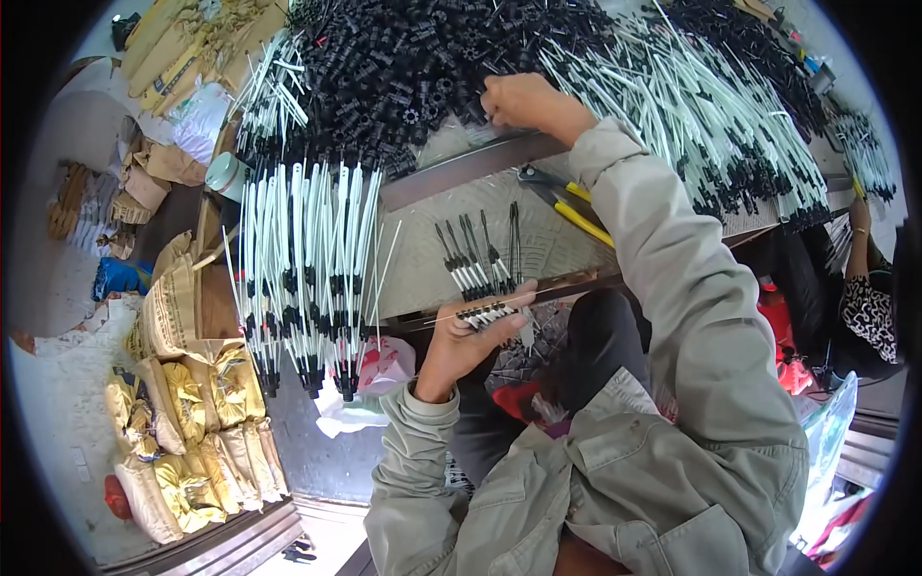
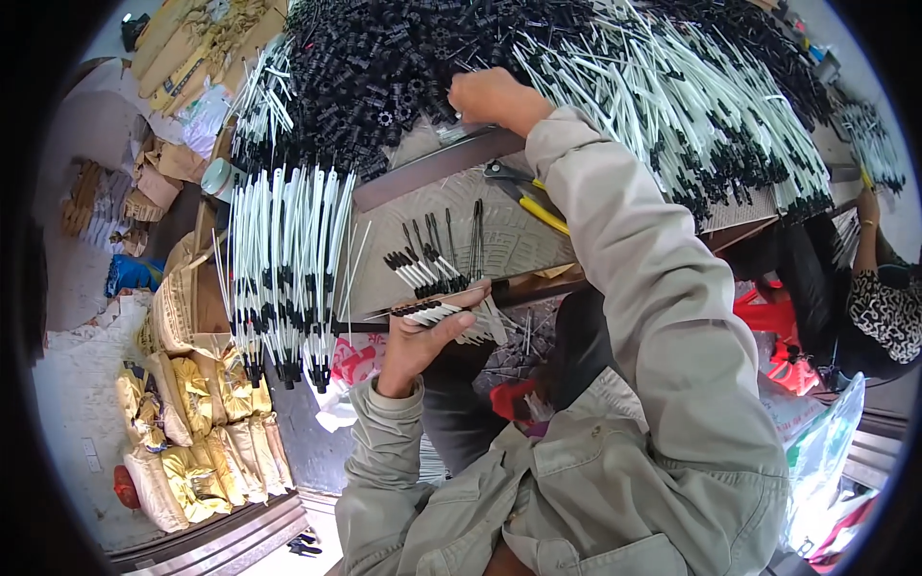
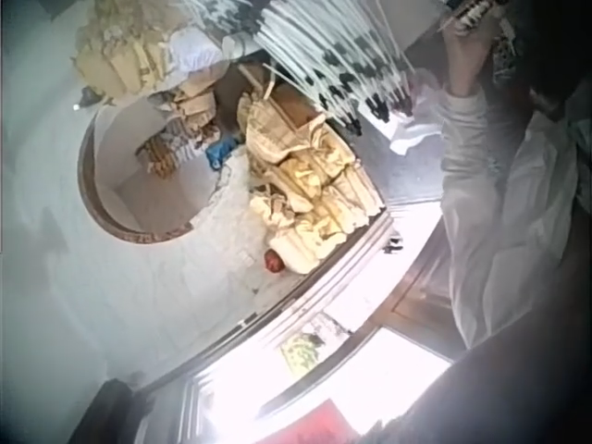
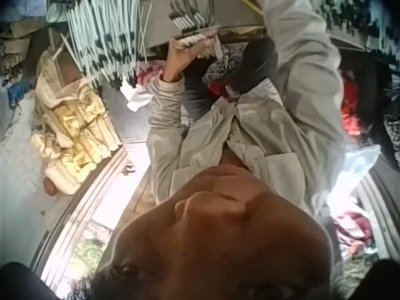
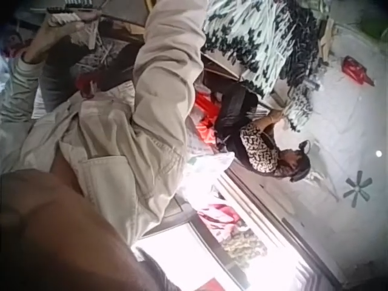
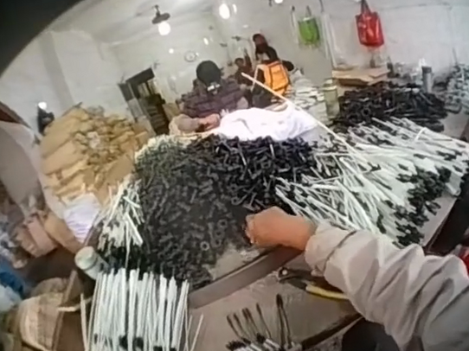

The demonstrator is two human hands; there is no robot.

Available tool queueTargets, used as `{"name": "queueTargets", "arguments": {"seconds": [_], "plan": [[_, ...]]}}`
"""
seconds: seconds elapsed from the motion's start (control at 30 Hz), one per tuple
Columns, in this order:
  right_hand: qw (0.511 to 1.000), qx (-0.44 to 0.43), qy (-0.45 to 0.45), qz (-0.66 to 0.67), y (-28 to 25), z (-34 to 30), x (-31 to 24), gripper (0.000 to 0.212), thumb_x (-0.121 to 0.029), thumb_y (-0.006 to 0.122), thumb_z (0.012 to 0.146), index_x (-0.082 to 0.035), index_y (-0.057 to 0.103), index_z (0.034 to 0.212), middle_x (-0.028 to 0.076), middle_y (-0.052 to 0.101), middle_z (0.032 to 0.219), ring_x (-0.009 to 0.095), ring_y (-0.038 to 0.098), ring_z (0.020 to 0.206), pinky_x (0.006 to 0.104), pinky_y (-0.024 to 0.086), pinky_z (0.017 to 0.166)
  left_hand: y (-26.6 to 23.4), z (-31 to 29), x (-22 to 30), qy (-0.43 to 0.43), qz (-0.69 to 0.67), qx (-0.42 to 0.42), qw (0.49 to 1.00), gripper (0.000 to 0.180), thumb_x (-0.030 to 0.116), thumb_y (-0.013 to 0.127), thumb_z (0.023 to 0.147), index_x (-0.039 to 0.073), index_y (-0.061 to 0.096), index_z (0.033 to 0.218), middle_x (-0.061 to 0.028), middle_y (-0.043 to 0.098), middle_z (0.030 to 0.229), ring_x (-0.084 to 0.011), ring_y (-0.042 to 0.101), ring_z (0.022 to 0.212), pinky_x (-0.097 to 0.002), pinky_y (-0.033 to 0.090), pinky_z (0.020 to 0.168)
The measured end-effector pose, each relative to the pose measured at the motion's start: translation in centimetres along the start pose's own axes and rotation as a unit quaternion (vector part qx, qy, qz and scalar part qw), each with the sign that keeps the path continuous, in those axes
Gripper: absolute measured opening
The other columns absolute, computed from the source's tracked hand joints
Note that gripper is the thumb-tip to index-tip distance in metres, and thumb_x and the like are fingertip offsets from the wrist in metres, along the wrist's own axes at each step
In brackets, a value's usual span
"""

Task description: Assembling white wire-like components into black plastic holders and trimming the excess with pliers.

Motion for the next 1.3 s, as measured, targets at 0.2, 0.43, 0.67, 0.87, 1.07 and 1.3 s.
{"name": "queueTargets", "arguments": {"seconds": [0.2,0.43,0.67,0.87,1.07,1.3], "plan": [[0.999,-0.029,-0.012,-0.001,-0.1,-0.2,0.1,0.005,-0.009,0.054,0.071,-0.009,0.056,0.067,0.008,0.053,0.078,0.029,0.058,0.073,0.0403,0.046,0.058,0.5,0.2,0.2,-0.02,-0.003,-0.009,1.0,0.025,0.003,0.062,0.08,-0.002,0.061,0.105,-0.0122,0.06,0.11,-0.0124,0.055,0.098,-0.0245,0.044,0.083],[0.998,0.053,-0.02,-0.035,-1.1,-0.6,-1.1,0.006,-0.013,0.052,0.074,-0.01,0.055,0.07,0.008,0.052,0.08,0.027,0.058,0.075,0.0397,0.048,0.058,0.0,0.0,-0.4,0.0,0.017,0.012,1.0,0.024,0.003,0.062,0.08,-0.001,0.062,0.104,-0.0107,0.061,0.108,-0.0124,0.055,0.098,-0.0259,0.042,0.086],[0.803,0.243,-0.013,0.544,-9.9,-5.0,-7.3,0.01,-0.012,0.055,0.076,-0.008,0.061,0.082,0.005,0.06,0.081,0.027,0.057,0.08,0.0357,0.047,0.07,-0.4,0.2,-0.6,0.001,-0.004,0.027,1.0,0.023,0.001,0.062,0.079,0.0,0.064,0.102,-0.0086,0.062,0.106,-0.0104,0.056,0.094,-0.0248,0.043,0.084],[0.956,0.238,-0.057,0.164,-8.2,-6.5,-5.7,0.013,-0.014,0.057,0.077,-0.002,0.059,0.076,0.008,0.059,0.077,0.024,0.056,0.08,0.0391,0.045,0.069,0.1,0.1,0.2,-0.023,-0.014,0.023,0.999,0.021,0.0,0.057,0.081,-0.01,0.059,0.1,-0.0212,0.059,0.106,-0.027,0.056,0.103,-0.0361,0.041,0.092],[0.997,0.045,-0.007,-0.066,0.6,-1.1,-0.9,0.016,-0.015,0.051,0.072,-0.008,0.066,0.074,0.006,0.064,0.081,0.025,0.059,0.087,0.0385,0.049,0.068,0.8,0.7,-0.2,-0.011,-0.038,0.003,0.999,0.022,-0.001,0.056,0.081,-0.01,0.059,0.1,-0.0225,0.058,0.107,-0.0283,0.055,0.104,-0.0374,0.041,0.093],[0.977,0.033,-0.067,-0.201,-2.0,-1.4,-2.4,0.014,-0.021,0.055,0.074,-0.011,0.064,0.071,0.011,0.059,0.08,0.024,0.058,0.082,0.0357,0.048,0.067,-0.1,0.3,-0.1,-0.003,-0.032,0.009,0.999,0.023,-0.002,0.061,0.078,-0.005,0.062,0.101,-0.0171,0.06,0.107,-0.0172,0.056,0.098,-0.0285,0.043,0.087]]}}
Point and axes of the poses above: each hand's wrist, its own z-axis towards the middle knuckle, its own y-axis out of the palm, x = y × z, the point moved 3 cm from there along z, towards the middle knuckle
